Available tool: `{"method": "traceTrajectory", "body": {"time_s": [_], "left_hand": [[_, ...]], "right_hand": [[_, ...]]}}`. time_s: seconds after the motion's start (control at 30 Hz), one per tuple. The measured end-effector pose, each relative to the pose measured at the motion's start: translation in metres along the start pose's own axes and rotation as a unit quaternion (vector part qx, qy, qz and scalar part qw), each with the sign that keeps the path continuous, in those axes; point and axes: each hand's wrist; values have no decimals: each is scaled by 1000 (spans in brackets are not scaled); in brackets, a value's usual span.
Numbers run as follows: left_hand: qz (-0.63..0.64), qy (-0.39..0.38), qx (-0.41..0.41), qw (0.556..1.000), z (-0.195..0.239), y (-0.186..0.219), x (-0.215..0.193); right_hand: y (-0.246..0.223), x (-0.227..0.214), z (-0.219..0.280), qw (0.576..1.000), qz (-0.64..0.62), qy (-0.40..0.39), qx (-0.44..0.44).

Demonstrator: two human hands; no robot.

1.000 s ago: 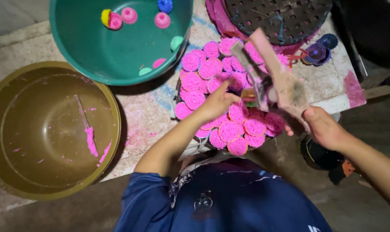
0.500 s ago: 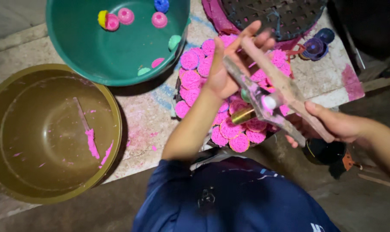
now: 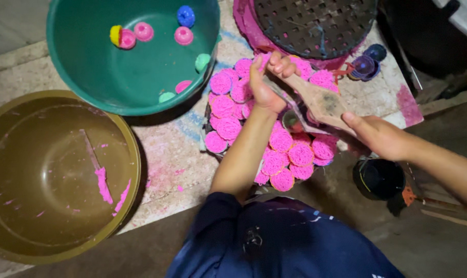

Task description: The person scoops pink paste into a handheld mold, closes it, and presses the contents into a tray of pink flower-shaped items. They repeat this process multiple times, occasionally adjusting the items in the tray.

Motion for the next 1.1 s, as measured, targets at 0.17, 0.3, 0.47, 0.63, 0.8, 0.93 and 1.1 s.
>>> {"method": "traceTrajectory", "body": {"time_s": [0.17, 0.3, 0.47, 0.63, 0.8, 0.93, 1.1], "left_hand": [[1, -39, -4, 999, -14, 4, 0], [-43, -29, -1, 999, -18, 20, 2], [-47, 39, 1, 998, -6, 9, 0], [-39, 44, 17, 998, -21, 0, 0], [-81, 26, 16, 996, -27, 13, 3], [-60, 50, 12, 997, -23, 10, 3], [-47, 78, 19, 996, -34, 3, 2]], "right_hand": [[-9, 0, 0, 996, 15, 56, -67], [-15, 19, -7, 991, -16, 78, -110], [-9, 13, -3, 997, -66, 21, -18], [-7, 1, -4, 994, 40, 80, -64], [-13, 15, -9, 978, 4, 127, -165], [-18, 12, -6, 996, -23, 75, -38], [-20, 3, 3, 990, -2, 121, -73]]}}
Point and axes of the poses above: each hand's wrist, its own z-axis away from the middle knuckle, its own x-axis out of the palm, y = z × x
